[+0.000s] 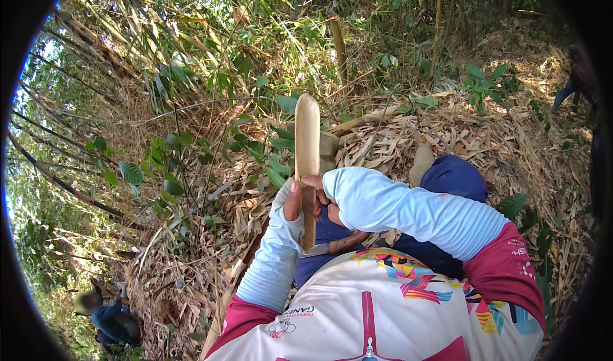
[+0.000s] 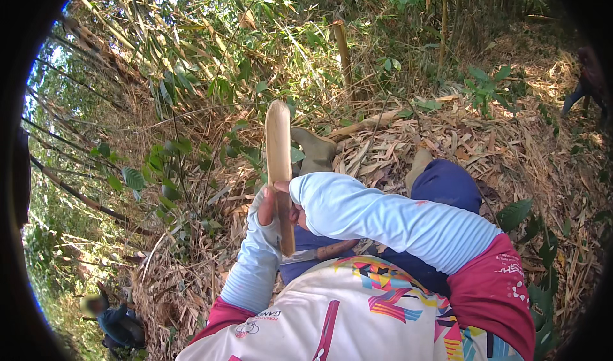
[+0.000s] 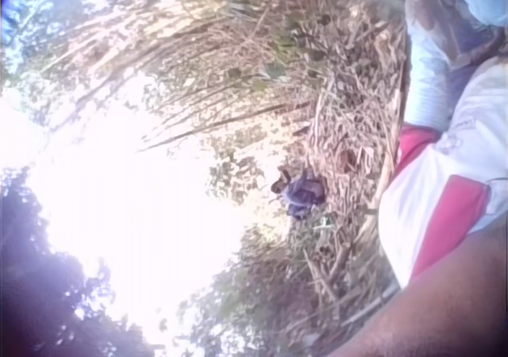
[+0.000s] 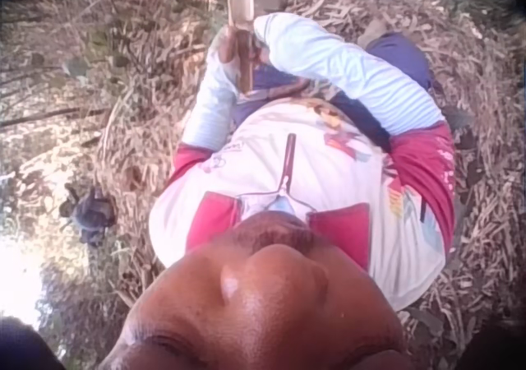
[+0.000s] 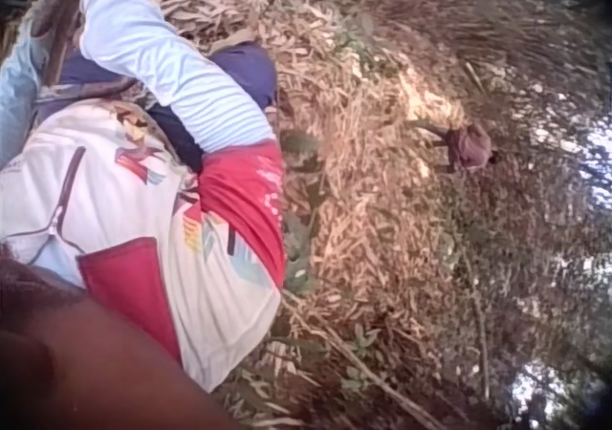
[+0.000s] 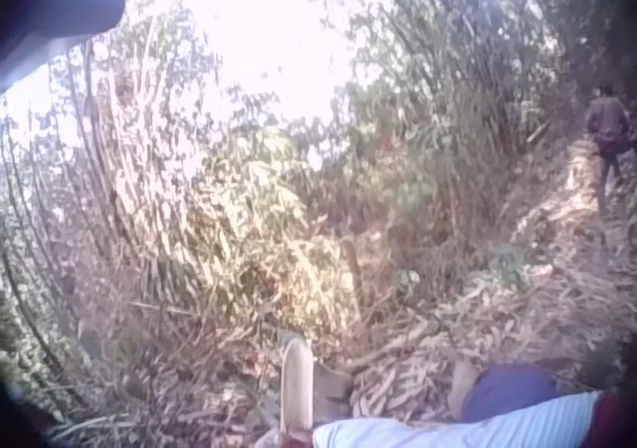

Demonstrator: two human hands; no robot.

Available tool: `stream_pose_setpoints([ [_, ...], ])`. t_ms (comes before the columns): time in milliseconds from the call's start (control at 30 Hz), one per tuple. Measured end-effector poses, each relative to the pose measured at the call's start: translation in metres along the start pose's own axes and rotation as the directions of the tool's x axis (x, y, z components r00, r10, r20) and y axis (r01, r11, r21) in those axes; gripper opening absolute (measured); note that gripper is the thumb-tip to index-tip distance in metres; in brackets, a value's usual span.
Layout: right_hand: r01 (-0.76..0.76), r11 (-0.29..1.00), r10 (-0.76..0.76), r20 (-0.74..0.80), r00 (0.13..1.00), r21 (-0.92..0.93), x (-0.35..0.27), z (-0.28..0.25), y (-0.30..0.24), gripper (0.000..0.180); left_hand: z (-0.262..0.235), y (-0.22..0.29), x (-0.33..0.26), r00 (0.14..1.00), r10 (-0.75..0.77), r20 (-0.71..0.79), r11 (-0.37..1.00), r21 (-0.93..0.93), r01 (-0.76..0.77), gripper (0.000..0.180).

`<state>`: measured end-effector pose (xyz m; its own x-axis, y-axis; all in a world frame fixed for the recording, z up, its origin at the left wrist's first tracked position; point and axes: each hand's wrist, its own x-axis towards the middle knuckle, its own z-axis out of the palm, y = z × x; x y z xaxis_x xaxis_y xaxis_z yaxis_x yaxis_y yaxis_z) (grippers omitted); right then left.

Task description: The person sits on the forest floor and uses a large machete to split a piece of bamboo. They hold the bamboo with one hand and strike it with the machete to create thin slats, occasionally adjusting the piece to continue splitting.

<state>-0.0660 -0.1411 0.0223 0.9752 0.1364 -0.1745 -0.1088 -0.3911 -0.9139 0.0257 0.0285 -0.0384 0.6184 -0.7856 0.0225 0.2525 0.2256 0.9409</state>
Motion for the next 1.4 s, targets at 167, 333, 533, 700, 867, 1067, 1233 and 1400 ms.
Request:
stream_pose_setpoints([
  [167,-0.252,0.894,0.26,-0.028,0.965,-0.369,0.005,-0.027,-0.036,0.041,0.01,0.01,0.0,0.994,-0.021,-0.111,0.985,0.169,0.04,0.054],
  [333,-0.33,0.572,0.25,-0.224,0.942,-0.751,0.006,-0.043,-0.041,0.023,0.015,0.005,0.002,0.983,-0.051,-0.174,0.984,0.161,0.079,0.052],
  [533,-0.312,0.818,-0.008,-0.551,0.835,-0.484,-0.008,-0.088,0.003,0.042,0.012,0.008,0.016,0.983,-0.067,-0.172,0.994,0.075,0.081,0.052],
  [700,0.009,0.894,-0.375,-0.738,0.561,-0.447,-0.022,-0.106,0.012,0.008,0.035,0.027,0.024,0.996,-0.085,-0.037,0.993,-0.082,0.082,0.049],
  [867,-0.259,0.95,-0.028,-0.869,0.493,-0.177,-0.043,-0.124,-0.01,0.009,0.076,0.06,0.022,0.993,-0.095,0.074,0.987,-0.124,0.104,0.047],
  [1067,0.311,0.943,-0.227,-0.918,0.325,-0.123,-0.042,-0.132,0.02,0.016,0.103,0.077,0.03,0.969,-0.116,0.217,0.964,-0.212,0.163,0.052],
  [1233,0.366,0.924,-0.218,-0.94,0.261,-0.112,-0.045,-0.124,0.01,0.018,0.1,0.068,0.048,0.957,-0.147,0.251,0.959,-0.2,0.2,0.052],
  [1400,0.312,0.836,-0.533,-0.801,0.272,-0.451,-0.04,-0.12,0.004,0.013,0.088,0.044,0.073,0.972,-0.222,0.074,0.955,-0.184,0.232,0.047],
])
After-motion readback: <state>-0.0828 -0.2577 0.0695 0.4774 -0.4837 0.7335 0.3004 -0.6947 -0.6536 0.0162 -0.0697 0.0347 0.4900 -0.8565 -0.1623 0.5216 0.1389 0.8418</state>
